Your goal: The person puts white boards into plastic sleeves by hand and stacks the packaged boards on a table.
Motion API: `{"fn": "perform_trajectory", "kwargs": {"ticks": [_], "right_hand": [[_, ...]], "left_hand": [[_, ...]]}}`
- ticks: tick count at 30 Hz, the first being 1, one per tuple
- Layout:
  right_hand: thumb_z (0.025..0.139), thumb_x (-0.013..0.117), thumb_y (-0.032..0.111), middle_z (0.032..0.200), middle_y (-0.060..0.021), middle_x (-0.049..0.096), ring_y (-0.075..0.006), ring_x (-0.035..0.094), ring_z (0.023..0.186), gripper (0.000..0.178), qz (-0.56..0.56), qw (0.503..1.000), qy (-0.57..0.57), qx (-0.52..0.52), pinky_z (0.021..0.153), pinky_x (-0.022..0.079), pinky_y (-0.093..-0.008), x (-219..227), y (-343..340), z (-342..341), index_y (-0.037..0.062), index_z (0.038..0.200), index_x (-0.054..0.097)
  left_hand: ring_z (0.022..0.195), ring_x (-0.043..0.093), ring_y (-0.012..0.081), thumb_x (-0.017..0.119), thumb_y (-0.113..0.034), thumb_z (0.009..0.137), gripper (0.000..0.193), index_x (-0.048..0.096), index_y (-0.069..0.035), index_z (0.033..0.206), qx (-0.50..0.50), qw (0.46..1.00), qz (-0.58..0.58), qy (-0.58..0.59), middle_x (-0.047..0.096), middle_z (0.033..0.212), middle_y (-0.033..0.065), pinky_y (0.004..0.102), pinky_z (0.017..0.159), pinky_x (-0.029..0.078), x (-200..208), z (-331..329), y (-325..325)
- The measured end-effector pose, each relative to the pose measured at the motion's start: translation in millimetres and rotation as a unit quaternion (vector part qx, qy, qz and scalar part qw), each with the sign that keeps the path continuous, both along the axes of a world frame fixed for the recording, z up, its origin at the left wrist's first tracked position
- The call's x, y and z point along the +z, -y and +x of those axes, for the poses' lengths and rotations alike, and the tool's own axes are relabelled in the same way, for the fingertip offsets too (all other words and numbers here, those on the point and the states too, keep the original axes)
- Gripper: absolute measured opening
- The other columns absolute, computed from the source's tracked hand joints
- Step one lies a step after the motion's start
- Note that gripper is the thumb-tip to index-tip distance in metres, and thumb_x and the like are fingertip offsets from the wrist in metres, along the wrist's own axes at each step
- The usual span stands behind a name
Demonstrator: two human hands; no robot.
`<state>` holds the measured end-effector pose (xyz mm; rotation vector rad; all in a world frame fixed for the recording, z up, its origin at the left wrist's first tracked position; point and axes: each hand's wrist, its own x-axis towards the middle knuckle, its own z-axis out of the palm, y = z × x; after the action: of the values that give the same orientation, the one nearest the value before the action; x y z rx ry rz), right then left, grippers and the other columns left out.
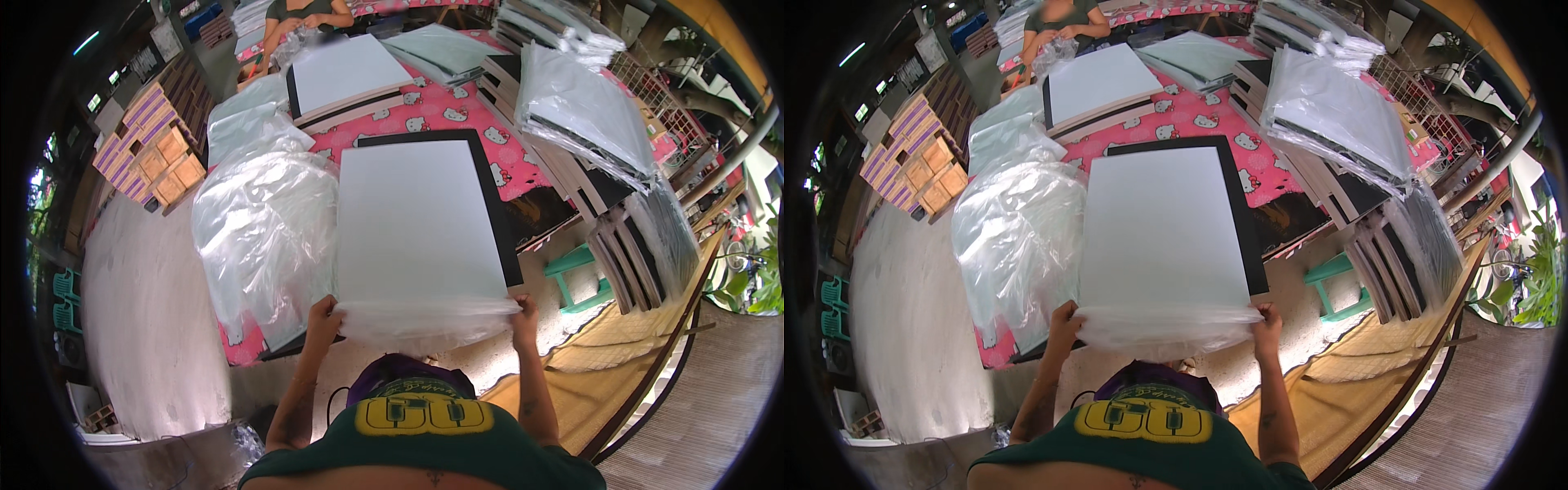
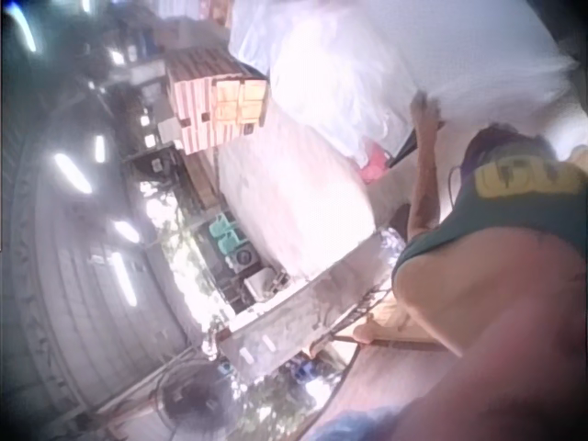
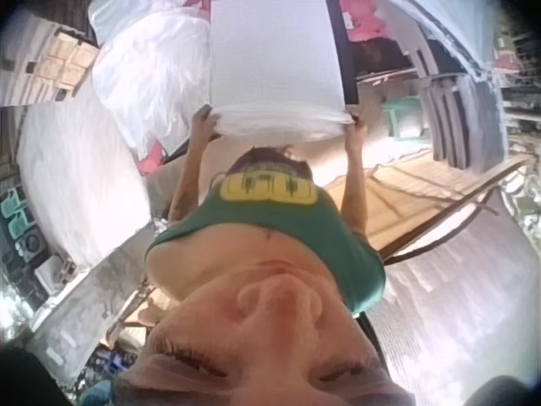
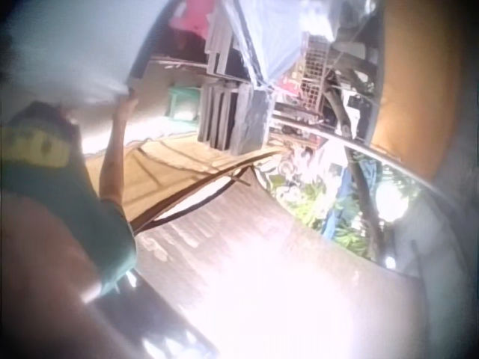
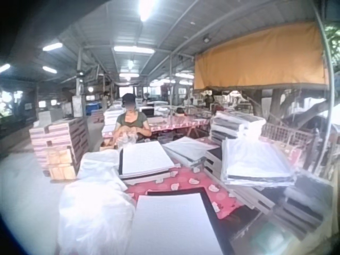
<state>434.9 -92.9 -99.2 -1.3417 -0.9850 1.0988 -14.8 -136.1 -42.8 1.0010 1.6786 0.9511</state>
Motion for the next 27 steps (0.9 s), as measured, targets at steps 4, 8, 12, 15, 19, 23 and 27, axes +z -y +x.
{"fn": "perform_trajectory", "kwargs": {"ticks": [4, 8, 12, 15, 19, 23, 27], "right_hand": [[0.075, 0.057, 0.003, 0.096, -0.0036, 0.057, -0.0111, 0.054, 0.089, 0.027, -0.037, 0.982, -0.079, 0.170, 0.077, 0.044, -0.0236, 78, 0, 6, 0.0032, 0.102, 0.053], [0.088, 0.055, 0.021, 0.113, -0.0054, 0.054, -0.0163, 0.052, 0.103, 0.033, 0.118, 0.937, -0.210, 0.252, 0.087, 0.043, -0.0273, 168, -16, 22, 0.0037, 0.116, 0.054], [0.099, 0.048, 0.028, 0.129, -0.0093, 0.055, -0.0213, 0.053, 0.117, 0.039, 0.203, 0.853, -0.450, 0.168, 0.101, 0.042, -0.0346, 307, -66, -36, 0.0028, 0.129, 0.050], [0.096, 0.051, 0.014, 0.128, -0.0075, 0.058, -0.0200, 0.056, 0.115, 0.037, 0.250, 0.838, -0.463, 0.140, 0.102, 0.044, -0.0379, 328, -135, -51, 0.0059, 0.132, 0.048], [0.096, 0.053, 0.013, 0.115, -0.0045, 0.063, -0.0169, 0.060, 0.107, 0.028, 0.245, 0.828, -0.485, 0.138, 0.092, 0.049, -0.0361, 292, -191, -63, 0.0084, 0.124, 0.054], [0.092, 0.061, 0.014, 0.109, 0.0029, 0.063, -0.0130, 0.060, 0.102, 0.031, 0.158, 0.817, -0.544, 0.110, 0.089, 0.048, -0.0333, 216, -230, -87, 0.0127, 0.123, 0.056], [0.090, 0.063, 0.015, 0.104, 0.0042, 0.064, -0.0113, 0.060, 0.097, 0.032, 0.130, 0.831, -0.536, 0.076, 0.088, 0.047, -0.0310, 101, -239, -57, 0.0168, 0.121, 0.057]], "left_hand": [[0.088, 0.061, 0.0200, 0.059, 0.001, 0.070, 0.027, 0.057, -0.003, 0.097, -0.058, 0.944, 0.128, 0.300, 0.063, 0.096, 0.0073, 0.0311, 0.075, 0.049, 60, -21, -15], [0.105, 0.058, 0.0257, 0.068, -0.023, 0.077, 0.051, 0.054, -0.005, 0.122, 0.015, 0.909, 0.247, 0.334, 0.063, 0.106, 0.0104, 0.0385, 0.098, 0.044, 119, -65, -20], [0.116, 0.053, 0.0258, 0.053, -0.025, 0.095, 0.044, 0.044, -0.003, 0.132, -0.133, 0.731, 0.396, 0.539, 0.055, 0.124, 0.0128, 0.0442, 0.104, 0.037, 243, -29, -112], [0.110, 0.057, 0.0211, 0.054, -0.010, 0.094, 0.035, 0.049, -0.008, 0.128, -0.069, 0.772, 0.399, 0.489, 0.059, 0.119, 0.0062, 0.0388, 0.094, 0.047, 283, -4, -185], [0.097, 0.061, 0.0176, 0.057, -0.010, 0.092, 0.029, 0.053, -0.007, 0.121, 0.013, 0.785, 0.340, 0.517, 0.062, 0.108, 0.0050, 0.0339, 0.085, 0.051, 237, -13, -253], [0.075, 0.062, 0.0168, 0.062, -0.015, 0.091, 0.012, 0.061, -0.009, 0.101, 0.009, 0.764, 0.216, 0.608, 0.063, 0.087, 0.0035, 0.0317, 0.071, 0.054, 124, -80, -298], [0.086, 0.060, 0.0179, 0.061, -0.018, 0.091, 0.019, 0.063, -0.006, 0.105, 0.161, 0.797, 0.167, 0.558, 0.062, 0.095, 0.0026, 0.0309, 0.080, 0.048, 51, -23, -306]]}}
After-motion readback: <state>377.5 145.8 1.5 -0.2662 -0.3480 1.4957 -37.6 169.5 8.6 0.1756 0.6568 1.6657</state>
